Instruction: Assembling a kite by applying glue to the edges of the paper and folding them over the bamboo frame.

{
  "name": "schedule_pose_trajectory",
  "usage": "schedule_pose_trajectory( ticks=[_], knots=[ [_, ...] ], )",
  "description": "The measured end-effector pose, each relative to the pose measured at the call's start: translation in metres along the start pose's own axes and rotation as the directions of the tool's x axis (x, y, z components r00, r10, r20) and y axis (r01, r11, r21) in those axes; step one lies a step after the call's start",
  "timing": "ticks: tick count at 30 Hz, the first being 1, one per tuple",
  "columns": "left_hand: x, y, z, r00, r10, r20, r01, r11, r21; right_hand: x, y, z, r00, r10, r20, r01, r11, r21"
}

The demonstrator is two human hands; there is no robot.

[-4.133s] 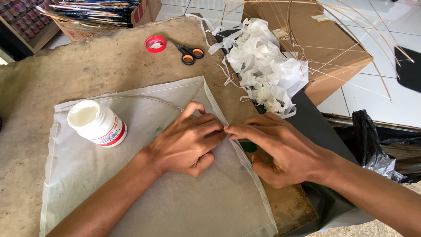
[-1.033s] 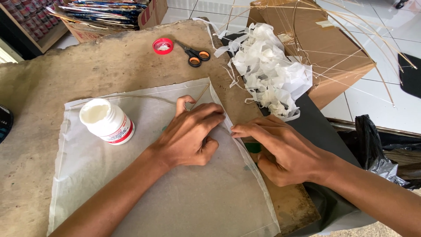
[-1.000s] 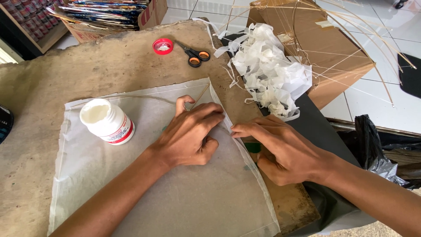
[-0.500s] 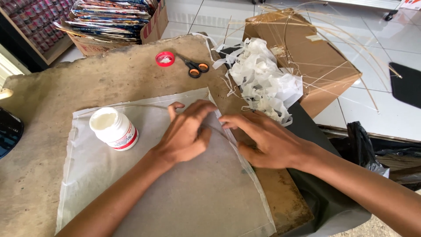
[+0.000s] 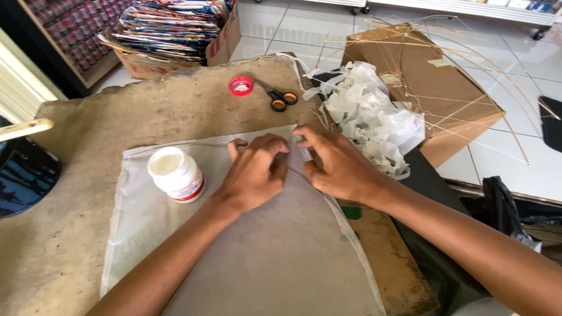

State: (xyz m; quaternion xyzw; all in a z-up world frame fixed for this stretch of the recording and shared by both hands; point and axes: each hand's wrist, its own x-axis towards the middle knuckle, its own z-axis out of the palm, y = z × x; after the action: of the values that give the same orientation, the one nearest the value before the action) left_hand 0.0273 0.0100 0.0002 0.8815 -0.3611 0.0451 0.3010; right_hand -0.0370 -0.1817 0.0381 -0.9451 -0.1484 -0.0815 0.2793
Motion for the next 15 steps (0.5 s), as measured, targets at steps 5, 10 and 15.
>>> schedule_pose_trajectory(
  ticks=[5,10,15],
  knots=[
    [0.0,-0.006,0.004,0.99,0.133,-0.035,-0.125,0.975,0.182,-0.003,0.0,-0.004,0.999,0.001,0.038,0.001,0.999,-0.046],
    [-0.01,-0.008,0.009,0.975,0.218,-0.05,-0.199,0.948,0.25,-0.012,-0.024,-0.015,0.998,-0.02,0.061,0.029,0.988,-0.153],
    [-0.012,-0.004,0.006,0.973,0.229,0.014,-0.224,0.938,0.265,-0.016,-0.029,-0.028,0.998,0.014,0.06,-0.007,0.993,-0.117]
  ],
)
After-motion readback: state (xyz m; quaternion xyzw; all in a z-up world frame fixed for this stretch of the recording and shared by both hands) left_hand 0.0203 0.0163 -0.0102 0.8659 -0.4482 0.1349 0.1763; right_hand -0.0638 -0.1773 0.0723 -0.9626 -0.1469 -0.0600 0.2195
